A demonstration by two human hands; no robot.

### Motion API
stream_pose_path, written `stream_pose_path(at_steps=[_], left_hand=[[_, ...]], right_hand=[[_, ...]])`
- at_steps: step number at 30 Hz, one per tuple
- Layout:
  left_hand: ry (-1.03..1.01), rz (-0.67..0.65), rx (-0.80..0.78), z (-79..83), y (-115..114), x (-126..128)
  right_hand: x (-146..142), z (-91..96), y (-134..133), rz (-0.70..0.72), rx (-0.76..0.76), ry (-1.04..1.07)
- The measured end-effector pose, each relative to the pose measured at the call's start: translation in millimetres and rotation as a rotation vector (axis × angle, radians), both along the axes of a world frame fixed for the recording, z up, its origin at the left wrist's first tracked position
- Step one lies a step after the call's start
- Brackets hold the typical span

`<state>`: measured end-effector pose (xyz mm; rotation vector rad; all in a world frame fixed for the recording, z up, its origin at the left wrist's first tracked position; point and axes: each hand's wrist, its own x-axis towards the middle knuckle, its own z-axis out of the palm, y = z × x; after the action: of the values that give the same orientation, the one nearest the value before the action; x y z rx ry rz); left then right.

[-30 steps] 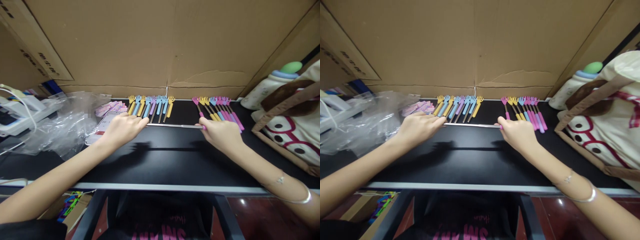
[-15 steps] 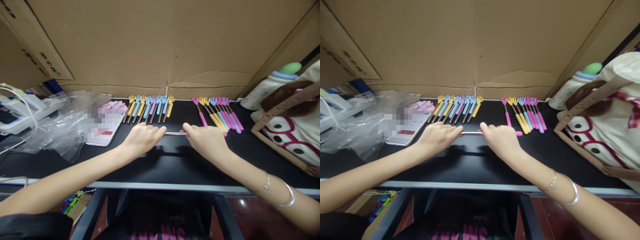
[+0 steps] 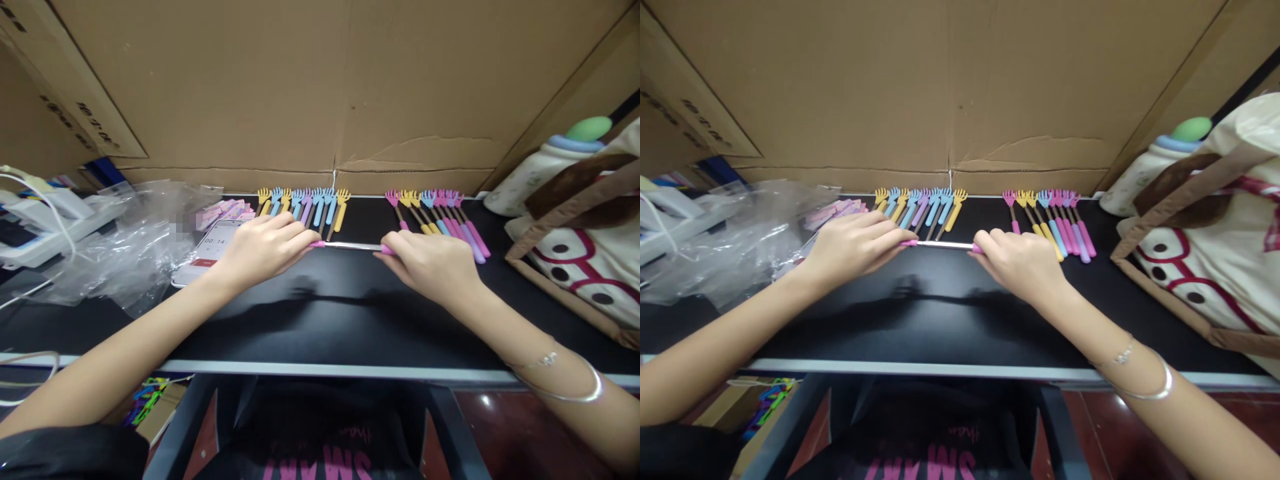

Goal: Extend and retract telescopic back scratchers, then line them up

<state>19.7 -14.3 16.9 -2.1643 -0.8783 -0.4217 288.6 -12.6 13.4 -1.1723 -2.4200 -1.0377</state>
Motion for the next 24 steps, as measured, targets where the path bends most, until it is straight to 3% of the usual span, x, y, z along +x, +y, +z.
stream_pose_path(at_steps=[9, 17, 24], left_hand=[[-0.026, -0.118, 0.013, -7.1, 11.4, -12.3], [-0.004, -0.155, 0.078, -8.3, 12.0, -9.5], [-0.109, -0.148, 0.112, -17.3, 3.8, -4.9]], right_hand=[[13.5, -3.6, 5.1, 0.142, 0.132, 0.024], [19.3, -12.3, 9.0, 0.128, 0.091, 0.100], [14.3, -19.0, 3.9, 0.162, 0.093, 0.114]])
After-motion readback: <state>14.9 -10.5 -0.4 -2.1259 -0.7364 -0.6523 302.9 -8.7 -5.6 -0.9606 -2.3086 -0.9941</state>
